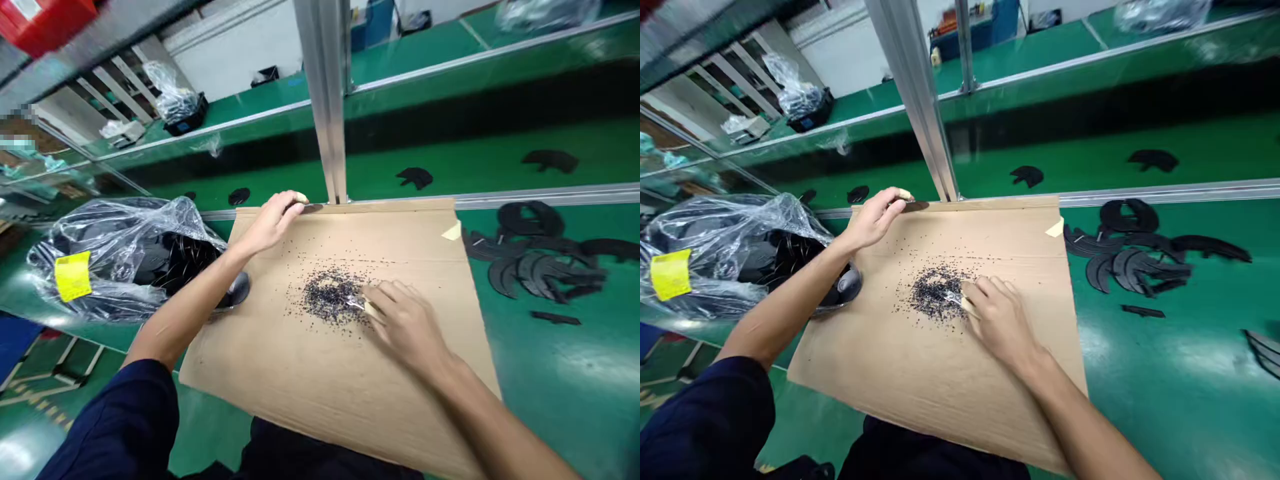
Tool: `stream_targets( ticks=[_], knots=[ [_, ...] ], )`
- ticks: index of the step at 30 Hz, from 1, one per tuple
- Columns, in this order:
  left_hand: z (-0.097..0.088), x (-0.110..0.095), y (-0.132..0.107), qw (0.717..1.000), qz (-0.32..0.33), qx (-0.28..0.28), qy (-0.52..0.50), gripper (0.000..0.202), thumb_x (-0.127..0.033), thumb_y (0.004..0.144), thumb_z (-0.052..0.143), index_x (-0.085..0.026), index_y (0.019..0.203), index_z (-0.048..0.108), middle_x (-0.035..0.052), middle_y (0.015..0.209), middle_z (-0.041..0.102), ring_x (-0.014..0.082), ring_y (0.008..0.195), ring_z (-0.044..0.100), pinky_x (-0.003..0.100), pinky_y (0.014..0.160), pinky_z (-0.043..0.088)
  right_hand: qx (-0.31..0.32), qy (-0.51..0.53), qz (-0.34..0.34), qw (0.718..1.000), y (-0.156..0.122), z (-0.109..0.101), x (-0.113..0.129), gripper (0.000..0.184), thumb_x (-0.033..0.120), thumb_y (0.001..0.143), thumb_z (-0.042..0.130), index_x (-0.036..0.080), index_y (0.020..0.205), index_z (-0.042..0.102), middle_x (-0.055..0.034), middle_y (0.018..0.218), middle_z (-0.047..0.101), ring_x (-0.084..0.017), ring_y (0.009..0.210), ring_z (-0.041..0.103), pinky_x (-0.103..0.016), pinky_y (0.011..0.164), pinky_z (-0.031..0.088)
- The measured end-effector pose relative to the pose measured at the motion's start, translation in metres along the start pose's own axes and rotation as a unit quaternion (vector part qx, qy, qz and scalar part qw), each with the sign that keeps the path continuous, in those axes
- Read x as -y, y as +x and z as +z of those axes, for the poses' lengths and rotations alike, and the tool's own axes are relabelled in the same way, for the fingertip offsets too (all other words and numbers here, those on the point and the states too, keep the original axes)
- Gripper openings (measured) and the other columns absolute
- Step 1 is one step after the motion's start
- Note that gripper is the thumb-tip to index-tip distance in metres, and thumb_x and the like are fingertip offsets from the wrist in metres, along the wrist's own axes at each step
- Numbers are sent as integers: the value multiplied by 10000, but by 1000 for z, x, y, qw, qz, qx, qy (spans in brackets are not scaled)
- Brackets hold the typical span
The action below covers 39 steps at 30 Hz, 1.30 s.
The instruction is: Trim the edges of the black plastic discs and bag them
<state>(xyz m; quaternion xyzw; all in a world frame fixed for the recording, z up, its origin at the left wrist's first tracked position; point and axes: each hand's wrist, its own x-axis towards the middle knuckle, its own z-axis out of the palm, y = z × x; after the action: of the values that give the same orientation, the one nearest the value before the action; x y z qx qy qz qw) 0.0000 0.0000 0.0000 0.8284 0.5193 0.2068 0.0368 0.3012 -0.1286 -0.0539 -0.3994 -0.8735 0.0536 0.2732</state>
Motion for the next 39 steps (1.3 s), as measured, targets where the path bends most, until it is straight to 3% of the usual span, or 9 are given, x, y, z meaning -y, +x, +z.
stream_targets(
  ticks=[5, 9, 15, 18, 21, 26, 30, 35, 39],
  knots=[
    [14, 20, 63, 991, -76, 90, 59, 268, -212, 919, 513, -130, 1142, 636, 141, 1265, 665, 290, 1223, 587, 451, 1119, 439, -2, 0, 12, 1000, -4, 1, 1, 136, 126, 912, 602, 173, 1025, 660, -54, 877, 674, -204, 824, 545, -312, 740, 381],
    [1, 17, 64, 992, -52, 103, 59, 254, -250, 889, 526, -130, 1055, 676, 155, 1185, 694, 317, 1180, 612, 491, 1068, 475, 20, 1, 32, 999, -8, 0, 7, 136, 104, 875, 657, 187, 982, 644, -44, 889, 663, -197, 816, 526, -311, 725, 352],
    [-2, -56, 73, 943, 117, 306, -64, 299, -438, 956, 543, -208, 1063, 700, 35, 1020, 736, 186, 897, 681, 296, 849, 541, 82, -5, 19, 996, -10, -5, 16, 167, 113, 848, 688, 177, 991, 631, -52, 944, 660, -213, 869, 526, -322, 728, 333],
    [38, -108, 105, 966, 75, 245, -12, 188, -318, 963, 564, -192, 960, 704, 53, 1032, 723, 209, 981, 670, 321, 931, 510, 90, -11, 16, 996, -11, -6, 16, 170, 127, 850, 693, 176, 1000, 628, -51, 958, 661, -212, 879, 525, -326, 736, 334],
    [84, -145, 142, 986, 9, 167, -7, 189, -203, 943, 563, -161, 1090, 673, 137, 1199, 677, 280, 1125, 644, 393, 985, 495, 91, -20, 15, 996, -13, -6, 15, 163, 151, 848, 705, 187, 987, 627, -42, 939, 654, -208, 875, 520, -323, 737, 337],
    [109, -162, 174, 992, -63, 94, -52, 238, -70, 879, 560, -163, 1067, 672, 141, 1087, 719, 272, 1062, 682, 360, 927, 517, 49, -24, 34, 998, -16, -2, 10, 179, 147, 838, 707, 194, 992, 629, -39, 913, 635, -206, 874, 518, -318, 745, 363],
    [82, -148, 146, 992, -34, 66, -102, 207, -101, 917, 501, -148, 984, 691, 94, 1045, 741, 208, 989, 690, 297, 900, 524, -64, 3, 57, 996, -15, -3, 9, 188, 105, 873, 628, 180, 1044, 643, -71, 961, 620, -215, 891, 548, -331, 760, 411],
    [41, -123, 38, 959, 25, 95, -267, 179, -269, 928, 572, -136, 952, 690, 56, 935, 736, 156, 836, 683, 257, 781, 544, -256, 46, 95, 961, -10, -9, 9, 301, 168, 922, 623, 156, 1223, 626, -162, 1188, 558, -231, 945, 614, -362, 823, 510],
    [15, -111, -43, 908, 17, 183, -377, 244, -337, 966, 558, -133, 1033, 674, 79, 965, 733, 150, 842, 693, 264, 780, 555, -196, 196, 59, 959, -1, -8, 14, 107, 232, 941, 637, 185, 1036, 649, -75, 952, 638, -199, 841, 634, -315, 749, 515]
  ],
)
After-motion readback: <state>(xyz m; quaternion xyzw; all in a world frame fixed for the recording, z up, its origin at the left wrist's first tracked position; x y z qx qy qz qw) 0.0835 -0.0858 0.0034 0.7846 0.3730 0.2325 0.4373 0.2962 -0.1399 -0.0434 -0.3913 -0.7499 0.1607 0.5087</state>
